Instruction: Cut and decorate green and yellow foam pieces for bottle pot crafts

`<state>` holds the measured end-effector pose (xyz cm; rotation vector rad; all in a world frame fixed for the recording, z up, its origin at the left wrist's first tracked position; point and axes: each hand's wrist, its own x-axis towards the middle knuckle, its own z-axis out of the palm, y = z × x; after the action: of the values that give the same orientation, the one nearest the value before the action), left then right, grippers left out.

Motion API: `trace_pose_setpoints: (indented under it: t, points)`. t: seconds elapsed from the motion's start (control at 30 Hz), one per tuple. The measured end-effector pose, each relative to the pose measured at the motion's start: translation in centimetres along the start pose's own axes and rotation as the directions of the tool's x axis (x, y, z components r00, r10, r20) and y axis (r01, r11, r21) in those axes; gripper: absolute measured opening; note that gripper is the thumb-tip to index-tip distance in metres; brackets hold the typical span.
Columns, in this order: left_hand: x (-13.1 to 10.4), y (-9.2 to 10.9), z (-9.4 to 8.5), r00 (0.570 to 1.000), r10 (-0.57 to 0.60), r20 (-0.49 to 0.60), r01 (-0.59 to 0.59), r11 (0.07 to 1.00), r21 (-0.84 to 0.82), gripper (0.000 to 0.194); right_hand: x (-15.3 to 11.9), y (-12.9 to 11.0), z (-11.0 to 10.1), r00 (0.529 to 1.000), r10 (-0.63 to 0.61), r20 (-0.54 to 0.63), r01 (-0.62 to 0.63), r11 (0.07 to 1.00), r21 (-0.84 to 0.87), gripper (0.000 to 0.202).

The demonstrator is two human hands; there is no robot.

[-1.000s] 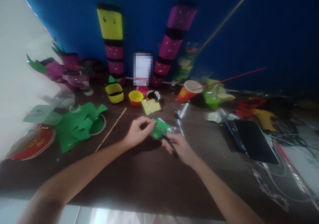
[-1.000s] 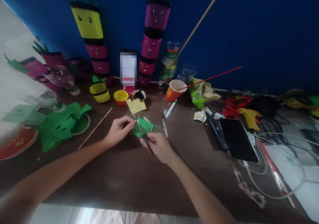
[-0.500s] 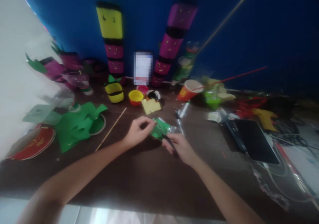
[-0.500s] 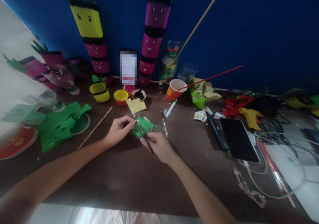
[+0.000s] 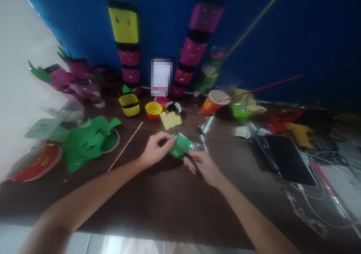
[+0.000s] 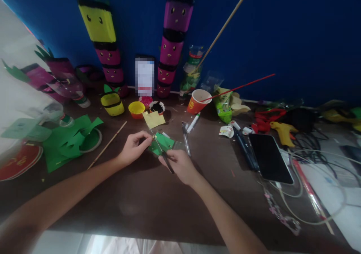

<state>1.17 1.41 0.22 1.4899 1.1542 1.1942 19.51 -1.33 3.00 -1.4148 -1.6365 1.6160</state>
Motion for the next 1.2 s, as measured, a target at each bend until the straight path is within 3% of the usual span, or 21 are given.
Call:
trace_pose_setpoints:
  t: [1.2]
  points:
    - [0.06, 0.14, 0.04, 1.000, -0.018, 0.012, 0.019, 0.998, -0.062, 0.016, -0.08, -0.24, 0.04, 1.000, 0.019, 0.017, -0.020, 0.998, 0.063, 0.047]
